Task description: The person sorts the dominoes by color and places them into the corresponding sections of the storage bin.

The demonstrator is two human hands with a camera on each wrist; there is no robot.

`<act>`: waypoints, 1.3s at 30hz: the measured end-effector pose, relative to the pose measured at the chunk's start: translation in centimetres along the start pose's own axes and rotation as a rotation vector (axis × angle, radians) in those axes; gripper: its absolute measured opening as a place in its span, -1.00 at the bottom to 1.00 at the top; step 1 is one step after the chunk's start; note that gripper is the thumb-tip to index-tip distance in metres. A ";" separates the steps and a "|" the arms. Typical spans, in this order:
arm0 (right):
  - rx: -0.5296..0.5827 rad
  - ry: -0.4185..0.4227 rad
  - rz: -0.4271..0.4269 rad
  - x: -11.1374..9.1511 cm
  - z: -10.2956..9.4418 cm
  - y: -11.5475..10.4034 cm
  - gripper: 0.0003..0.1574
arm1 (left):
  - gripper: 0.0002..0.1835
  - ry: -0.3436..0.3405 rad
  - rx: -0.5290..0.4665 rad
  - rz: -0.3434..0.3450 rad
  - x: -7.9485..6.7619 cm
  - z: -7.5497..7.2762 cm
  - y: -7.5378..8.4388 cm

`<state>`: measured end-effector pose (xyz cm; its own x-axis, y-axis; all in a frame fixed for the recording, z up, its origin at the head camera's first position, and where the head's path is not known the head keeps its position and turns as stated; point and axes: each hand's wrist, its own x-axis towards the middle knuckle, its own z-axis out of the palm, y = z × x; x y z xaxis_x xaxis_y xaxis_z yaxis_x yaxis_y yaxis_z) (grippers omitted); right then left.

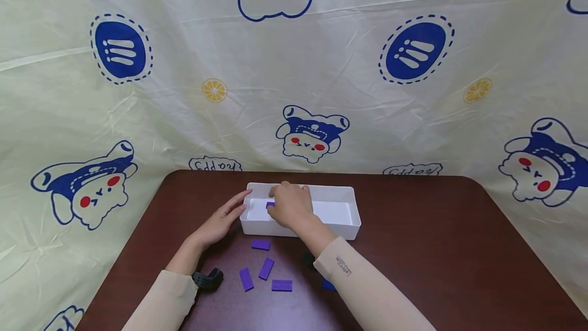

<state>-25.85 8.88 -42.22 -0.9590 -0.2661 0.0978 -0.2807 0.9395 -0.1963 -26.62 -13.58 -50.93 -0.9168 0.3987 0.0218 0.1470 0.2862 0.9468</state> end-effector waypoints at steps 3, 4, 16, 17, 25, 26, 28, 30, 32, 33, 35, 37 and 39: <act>0.003 0.005 -0.021 -0.3 -0.4 -0.1 -0.60 | -0.48 0.005 0.000 0.002 0.1 0.0 0.0; 0.004 0.006 -0.028 -0.4 -0.5 -0.2 -0.60 | -0.48 0.006 0.000 0.001 0.1 0.0 0.0; 0.069 -0.006 -0.069 -2.4 -1.0 -0.5 -0.77 | -0.47 0.008 -0.005 -0.005 -0.1 0.2 -0.6; 0.075 -0.005 -0.071 -2.6 -1.0 -0.6 -0.79 | -0.47 0.007 -0.003 -0.001 -0.1 0.2 -0.6; 0.115 -0.009 -0.105 -3.9 -0.6 -1.0 -0.84 | -0.47 0.006 0.000 0.025 0.3 -0.1 -0.4; 0.120 -0.011 -0.109 -4.0 -0.5 -1.1 -0.84 | -0.47 0.007 0.004 0.025 0.3 -0.1 -0.4; 0.133 -0.023 -0.114 -4.2 -0.4 -1.2 -0.84 | -0.47 0.008 0.012 0.024 0.3 -0.1 -0.4; 0.129 -0.027 -0.118 -4.5 -0.1 -1.3 -0.84 | -0.47 0.013 0.022 0.021 0.3 -0.1 -0.3; 0.124 -0.030 -0.124 -4.7 0.4 -1.4 -0.81 | -0.47 0.020 0.026 0.016 0.3 -0.1 -0.3; 0.118 -0.035 -0.129 -4.9 0.7 -1.5 -0.79 | -0.48 0.020 0.025 0.014 0.3 -0.1 -0.3; 0.097 -0.045 -0.142 -5.2 1.4 -1.6 -0.75 | -0.47 0.022 0.023 0.013 0.3 -0.1 -0.3; 0.077 -0.060 -0.164 -5.4 2.0 -1.7 -0.76 | -0.48 0.022 0.020 0.008 0.2 -0.1 -0.3; 0.042 -0.070 -0.184 -5.6 2.6 -1.9 -0.74 | -0.47 0.020 0.017 0.009 0.2 -0.1 -0.4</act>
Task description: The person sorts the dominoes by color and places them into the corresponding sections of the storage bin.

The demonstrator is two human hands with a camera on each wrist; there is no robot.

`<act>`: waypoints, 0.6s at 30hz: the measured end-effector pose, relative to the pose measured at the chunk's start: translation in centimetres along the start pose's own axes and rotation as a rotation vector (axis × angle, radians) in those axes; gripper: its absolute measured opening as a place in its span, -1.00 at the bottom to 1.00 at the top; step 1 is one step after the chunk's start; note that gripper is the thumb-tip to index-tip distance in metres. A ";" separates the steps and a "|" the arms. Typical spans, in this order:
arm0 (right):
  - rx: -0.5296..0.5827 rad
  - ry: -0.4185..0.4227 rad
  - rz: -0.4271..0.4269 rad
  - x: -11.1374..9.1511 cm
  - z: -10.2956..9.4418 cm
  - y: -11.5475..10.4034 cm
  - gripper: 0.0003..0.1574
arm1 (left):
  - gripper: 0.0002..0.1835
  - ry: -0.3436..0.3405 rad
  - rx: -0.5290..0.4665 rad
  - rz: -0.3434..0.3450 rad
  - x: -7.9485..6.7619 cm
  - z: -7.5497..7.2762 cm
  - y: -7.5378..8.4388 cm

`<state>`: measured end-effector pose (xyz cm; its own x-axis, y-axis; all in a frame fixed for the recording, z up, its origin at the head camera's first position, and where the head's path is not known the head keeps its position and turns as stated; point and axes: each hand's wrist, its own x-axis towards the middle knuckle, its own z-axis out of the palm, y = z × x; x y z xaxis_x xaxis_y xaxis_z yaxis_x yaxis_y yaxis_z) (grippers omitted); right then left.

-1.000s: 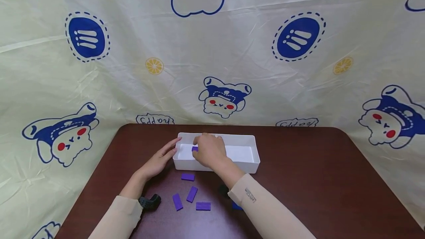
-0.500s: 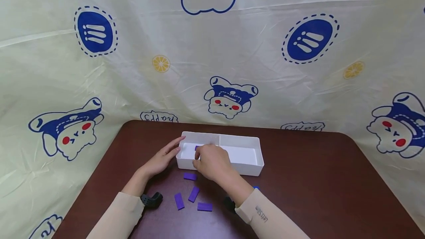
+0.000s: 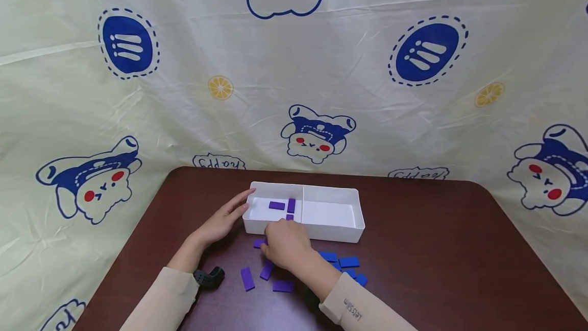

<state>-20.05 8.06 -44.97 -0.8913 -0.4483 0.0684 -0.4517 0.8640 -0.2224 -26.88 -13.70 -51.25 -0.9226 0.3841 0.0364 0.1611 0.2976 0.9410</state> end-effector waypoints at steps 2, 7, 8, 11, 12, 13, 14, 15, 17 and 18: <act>-0.033 -0.004 -0.017 -0.1 0.5 -0.2 -0.70 | -0.47 -0.001 0.000 -0.002 -0.1 0.0 0.0; -0.144 0.043 -0.054 -0.2 1.3 -0.5 -0.69 | -0.48 -0.004 -0.006 -0.010 -0.1 0.0 0.0; -0.165 0.056 -0.058 -0.2 1.5 -0.5 -0.68 | -0.48 -0.002 -0.005 -0.011 -0.1 0.0 0.0; -0.219 0.087 -0.067 -0.1 1.7 -0.8 -0.69 | -0.47 0.000 -0.006 -0.008 0.0 0.0 0.0; -0.234 0.089 -0.067 0.0 1.8 -0.9 -0.69 | -0.47 0.000 -0.007 -0.005 0.0 0.0 0.0; -0.250 0.088 -0.067 0.0 1.9 -1.0 -0.69 | -0.47 -0.001 -0.007 -0.003 0.0 0.0 0.0; -0.262 0.084 -0.067 0.0 2.0 -1.1 -0.70 | -0.47 -0.003 -0.009 0.000 0.0 0.0 0.0; -0.277 0.079 -0.067 0.0 2.2 -1.2 -0.70 | -0.47 -0.005 -0.011 0.004 0.0 0.0 0.0; -0.302 0.078 -0.066 0.1 2.4 -1.3 -0.71 | -0.47 -0.008 -0.013 0.008 0.0 0.0 0.0; -0.308 0.078 -0.066 0.1 2.5 -1.4 -0.72 | -0.47 -0.009 -0.011 0.011 0.0 0.0 -0.1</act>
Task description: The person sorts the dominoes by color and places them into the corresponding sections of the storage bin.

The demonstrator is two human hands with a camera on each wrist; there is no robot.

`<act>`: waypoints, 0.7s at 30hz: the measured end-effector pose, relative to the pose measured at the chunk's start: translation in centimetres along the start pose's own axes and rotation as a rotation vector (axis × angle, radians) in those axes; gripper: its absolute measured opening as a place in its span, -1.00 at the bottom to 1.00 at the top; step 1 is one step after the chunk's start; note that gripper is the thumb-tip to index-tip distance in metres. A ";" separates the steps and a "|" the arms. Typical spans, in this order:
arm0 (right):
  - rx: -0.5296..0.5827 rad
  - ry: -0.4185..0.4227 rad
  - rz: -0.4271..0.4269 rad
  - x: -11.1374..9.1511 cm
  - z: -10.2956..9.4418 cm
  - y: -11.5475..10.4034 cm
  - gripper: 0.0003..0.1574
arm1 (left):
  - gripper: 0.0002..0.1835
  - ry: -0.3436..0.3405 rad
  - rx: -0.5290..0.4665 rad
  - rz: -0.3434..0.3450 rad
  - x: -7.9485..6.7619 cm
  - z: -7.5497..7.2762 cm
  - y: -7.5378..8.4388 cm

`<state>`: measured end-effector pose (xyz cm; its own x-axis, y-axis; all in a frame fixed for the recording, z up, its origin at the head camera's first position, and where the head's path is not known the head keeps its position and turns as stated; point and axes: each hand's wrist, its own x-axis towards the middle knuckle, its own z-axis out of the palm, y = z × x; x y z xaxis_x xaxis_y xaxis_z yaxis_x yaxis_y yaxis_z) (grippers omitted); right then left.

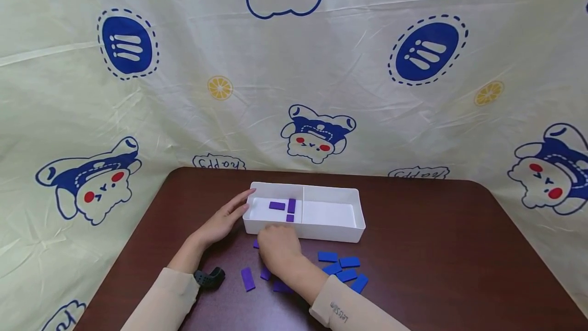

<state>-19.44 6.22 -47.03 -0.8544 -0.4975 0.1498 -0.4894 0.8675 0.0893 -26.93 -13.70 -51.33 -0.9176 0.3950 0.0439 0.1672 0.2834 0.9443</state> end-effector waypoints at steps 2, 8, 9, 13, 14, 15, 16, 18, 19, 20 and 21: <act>-0.005 0.005 0.005 0.0 0.0 -0.1 -0.74 | -0.46 -0.001 0.002 0.002 0.0 0.0 0.0; 0.002 0.013 0.008 0.1 0.1 -0.2 -0.78 | -0.47 0.004 -0.001 -0.009 -0.2 0.0 0.3; 0.004 0.010 0.007 0.1 0.1 -0.2 -0.79 | -0.48 0.004 -0.002 -0.010 -0.2 0.0 0.3; 0.026 -0.014 0.010 0.0 0.0 -0.2 -0.81 | -0.48 -0.001 -0.003 -0.012 -0.1 -0.1 0.2; 0.036 -0.022 0.012 0.0 -0.1 -0.2 -0.81 | -0.48 -0.002 -0.001 -0.013 -0.1 -0.1 0.2; 0.046 -0.031 0.013 0.0 -0.2 -0.2 -0.81 | -0.48 -0.004 0.000 -0.013 -0.1 0.0 0.1; 0.056 -0.036 0.014 -0.1 -0.3 -0.1 -0.81 | -0.48 -0.006 -0.001 -0.013 -0.1 0.0 0.1; 0.073 -0.044 0.013 -0.1 -0.5 0.0 -0.79 | -0.48 -0.007 -0.003 -0.013 -0.1 0.0 0.1; 0.083 -0.048 0.010 -0.1 -0.6 0.0 -0.78 | -0.48 -0.007 -0.003 -0.014 -0.1 0.0 0.2; 0.092 -0.054 0.006 -0.2 -0.8 0.1 -0.77 | -0.48 -0.007 -0.001 -0.015 -0.2 0.0 0.2; 0.100 -0.056 0.001 -0.2 -0.9 0.1 -0.75 | -0.48 -0.008 0.000 -0.017 -0.2 0.0 0.2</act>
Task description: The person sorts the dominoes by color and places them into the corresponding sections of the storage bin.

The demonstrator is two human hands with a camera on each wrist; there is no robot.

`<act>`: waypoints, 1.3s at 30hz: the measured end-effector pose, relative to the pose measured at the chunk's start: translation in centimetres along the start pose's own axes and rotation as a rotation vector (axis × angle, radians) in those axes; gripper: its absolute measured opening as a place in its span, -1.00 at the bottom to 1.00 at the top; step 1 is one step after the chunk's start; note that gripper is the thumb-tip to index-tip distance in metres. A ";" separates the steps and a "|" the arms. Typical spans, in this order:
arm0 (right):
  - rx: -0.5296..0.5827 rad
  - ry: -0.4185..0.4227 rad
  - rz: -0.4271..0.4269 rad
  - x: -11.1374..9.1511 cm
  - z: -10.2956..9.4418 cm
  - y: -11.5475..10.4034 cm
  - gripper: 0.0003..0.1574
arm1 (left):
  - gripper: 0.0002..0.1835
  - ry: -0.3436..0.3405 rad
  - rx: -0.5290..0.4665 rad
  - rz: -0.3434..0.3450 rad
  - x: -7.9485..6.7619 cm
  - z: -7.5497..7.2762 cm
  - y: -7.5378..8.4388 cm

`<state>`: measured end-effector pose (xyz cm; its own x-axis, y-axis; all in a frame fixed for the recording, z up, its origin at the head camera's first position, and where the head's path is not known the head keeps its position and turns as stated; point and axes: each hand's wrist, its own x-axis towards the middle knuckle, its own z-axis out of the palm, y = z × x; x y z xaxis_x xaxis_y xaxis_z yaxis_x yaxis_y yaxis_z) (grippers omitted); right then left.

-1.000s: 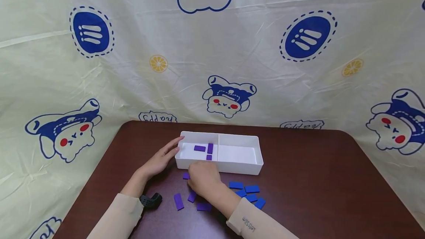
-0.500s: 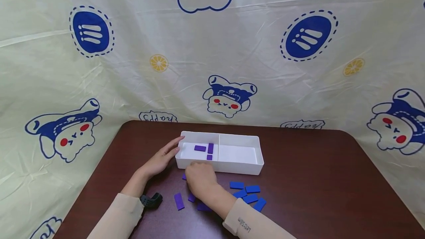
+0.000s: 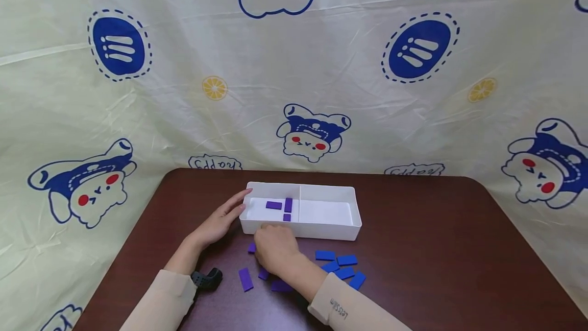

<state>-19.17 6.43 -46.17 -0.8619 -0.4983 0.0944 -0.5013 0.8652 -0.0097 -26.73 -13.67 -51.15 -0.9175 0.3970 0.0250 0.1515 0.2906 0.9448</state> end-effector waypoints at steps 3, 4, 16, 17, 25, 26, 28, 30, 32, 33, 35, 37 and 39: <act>0.030 -0.006 -0.017 0.0 -0.6 0.0 -0.74 | -0.48 0.000 0.000 -0.005 0.0 0.0 0.0; 0.040 -0.007 -0.023 0.0 -0.8 0.1 -0.74 | -0.48 -0.001 -0.001 -0.006 0.0 0.0 0.0; 0.132 -0.041 -0.044 0.4 -2.5 0.6 -0.81 | -0.46 -0.018 -0.019 0.011 0.1 0.3 -0.1; 0.138 -0.044 -0.043 0.4 -2.7 0.7 -0.81 | -0.46 -0.017 -0.017 0.010 0.1 0.3 -0.1; 0.179 -0.060 -0.029 0.9 -4.5 1.1 -0.80 | -0.45 -0.007 0.000 0.010 -0.1 0.1 0.1; 0.180 -0.060 -0.028 1.0 -4.7 1.2 -0.80 | -0.45 -0.009 0.003 0.012 -0.2 0.0 0.2; 0.175 -0.061 -0.028 1.2 -5.1 1.3 -0.79 | -0.45 -0.010 0.005 0.018 -0.2 0.0 0.1; 0.173 -0.061 -0.024 1.4 -5.4 1.4 -0.78 | -0.45 -0.009 -0.009 0.015 -0.2 0.0 0.0; 0.172 -0.058 -0.018 1.6 -5.7 1.6 -0.78 | -0.45 -0.011 -0.013 0.016 -0.2 0.0 -0.1; 0.170 -0.059 -0.017 1.6 -5.8 1.7 -0.78 | -0.45 -0.010 -0.016 0.015 -0.2 0.0 -0.2; 0.168 -0.062 -0.011 1.8 -6.0 2.1 -0.77 | -0.46 -0.010 -0.016 0.010 -0.2 0.0 -0.2; 0.167 -0.062 -0.001 2.1 -6.1 2.5 -0.76 | -0.46 -0.015 -0.025 0.012 -0.1 0.1 -0.1; 0.171 -0.066 0.007 2.3 -6.3 3.0 -0.76 | -0.46 -0.020 -0.033 0.011 0.0 0.2 -0.1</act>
<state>-22.21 8.25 -39.66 -0.8658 -0.4996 0.0284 -0.4961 0.8495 -0.1798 -26.66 -13.52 -51.32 -0.9082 0.4176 0.0293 0.1490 0.2571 0.9548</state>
